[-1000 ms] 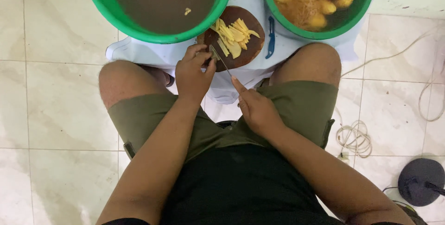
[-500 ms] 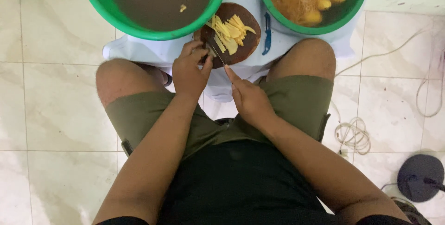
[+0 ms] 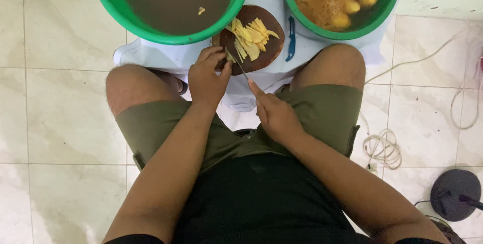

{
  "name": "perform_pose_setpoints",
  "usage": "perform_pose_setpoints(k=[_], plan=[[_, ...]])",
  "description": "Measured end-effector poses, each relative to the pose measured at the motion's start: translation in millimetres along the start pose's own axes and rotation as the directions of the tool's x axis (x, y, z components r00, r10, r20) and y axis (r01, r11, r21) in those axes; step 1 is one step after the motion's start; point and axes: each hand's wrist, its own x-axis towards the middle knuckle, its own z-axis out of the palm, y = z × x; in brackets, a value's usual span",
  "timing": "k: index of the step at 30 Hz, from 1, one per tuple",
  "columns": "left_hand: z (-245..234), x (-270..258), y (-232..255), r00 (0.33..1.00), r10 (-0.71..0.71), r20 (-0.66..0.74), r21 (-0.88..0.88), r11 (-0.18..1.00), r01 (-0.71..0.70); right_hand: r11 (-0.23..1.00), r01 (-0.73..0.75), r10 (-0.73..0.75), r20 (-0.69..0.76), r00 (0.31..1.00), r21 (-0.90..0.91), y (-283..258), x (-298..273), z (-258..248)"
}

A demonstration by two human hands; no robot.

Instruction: Slicing potatoes into thin strips using a knife on a wooden board.

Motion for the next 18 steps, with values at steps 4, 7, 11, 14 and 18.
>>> perform_pose_setpoints(k=[4,7,11,14,18], plan=[[-1,0,0,1.0,-0.001,0.005,-0.008,1.0,0.001,0.999,-0.009,0.01,0.019,1.0,-0.034,-10,4,-4],[-2,1,0,1.0,0.003,0.003,-0.019,1.0,-0.003,1.0,0.003,-0.002,0.026,1.0,-0.028,-8,8,-3],[-3,3,4,1.0,0.008,0.014,0.019,1.0,-0.008,1.0,-0.021,0.021,0.036,0.999,-0.008,-9,13,-4],[-4,2,5,1.0,-0.009,0.03,0.02,1.0,0.008,0.993,-0.033,0.034,-0.003,0.999,0.114,-10,15,-3],[-2,-2,3,0.998,-0.017,0.053,0.023,1.0,0.016,0.97,-0.054,0.057,-0.006,0.998,0.238,-8,15,0]])
